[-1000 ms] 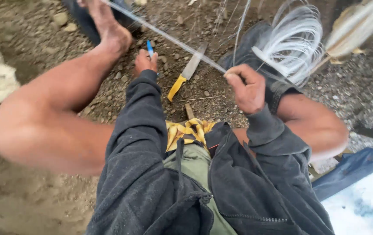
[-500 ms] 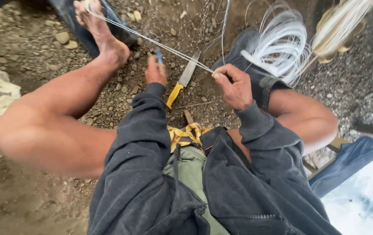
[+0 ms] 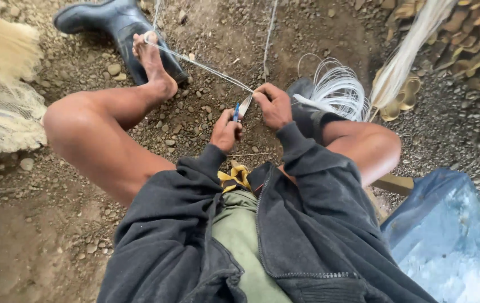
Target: Repairing or weaving a fishing net using a shuttle and monofilament line while sitting on the ground.
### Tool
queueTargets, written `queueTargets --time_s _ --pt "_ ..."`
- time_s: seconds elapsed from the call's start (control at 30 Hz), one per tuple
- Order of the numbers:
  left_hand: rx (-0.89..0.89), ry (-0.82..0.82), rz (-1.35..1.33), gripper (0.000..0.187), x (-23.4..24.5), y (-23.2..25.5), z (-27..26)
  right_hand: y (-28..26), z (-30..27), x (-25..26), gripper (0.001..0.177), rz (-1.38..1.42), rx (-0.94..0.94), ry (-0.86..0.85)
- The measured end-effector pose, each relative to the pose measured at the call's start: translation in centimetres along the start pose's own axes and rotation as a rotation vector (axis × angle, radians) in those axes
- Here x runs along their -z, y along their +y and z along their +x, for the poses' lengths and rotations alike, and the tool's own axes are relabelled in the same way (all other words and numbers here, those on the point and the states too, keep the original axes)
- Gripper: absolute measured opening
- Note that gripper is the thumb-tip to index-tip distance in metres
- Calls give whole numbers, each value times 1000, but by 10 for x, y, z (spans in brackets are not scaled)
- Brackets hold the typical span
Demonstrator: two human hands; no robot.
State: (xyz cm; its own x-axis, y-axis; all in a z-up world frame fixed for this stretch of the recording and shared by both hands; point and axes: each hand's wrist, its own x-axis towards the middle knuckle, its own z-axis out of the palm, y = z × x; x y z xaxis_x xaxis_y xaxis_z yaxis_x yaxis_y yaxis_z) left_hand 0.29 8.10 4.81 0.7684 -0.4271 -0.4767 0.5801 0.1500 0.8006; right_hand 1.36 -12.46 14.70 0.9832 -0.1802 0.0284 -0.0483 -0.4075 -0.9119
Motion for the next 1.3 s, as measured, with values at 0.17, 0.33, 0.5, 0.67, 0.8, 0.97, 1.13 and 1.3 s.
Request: queueTargets --time_s 0.17,0.33,0.5,0.67,0.8,0.97,1.13,1.3 --pt "-15 254 -247 14 8 38 -34 4 -9 -67 9 77 71 68" --pt "-425 538 285 12 51 114 -67 -43 -36 -115 8 166 88 39" --pt "-492 356 680 12 76 188 -98 -76 -60 -114 7 -144 258 -33" --pt "-304 141 1297 31 44 212 -48 -26 -52 -141 5 -475 472 19" --pt "-77 61 1505 40 27 190 39 -37 -42 -148 13 -531 426 -104" --pt "-84 139 1079 29 53 171 150 41 -22 -223 23 -280 252 -148" --pt "-242 176 260 14 29 246 139 8 -3 -214 29 419 40 -181" --pt "-299 351 83 14 71 329 156 -19 0 -182 15 213 3 -12"
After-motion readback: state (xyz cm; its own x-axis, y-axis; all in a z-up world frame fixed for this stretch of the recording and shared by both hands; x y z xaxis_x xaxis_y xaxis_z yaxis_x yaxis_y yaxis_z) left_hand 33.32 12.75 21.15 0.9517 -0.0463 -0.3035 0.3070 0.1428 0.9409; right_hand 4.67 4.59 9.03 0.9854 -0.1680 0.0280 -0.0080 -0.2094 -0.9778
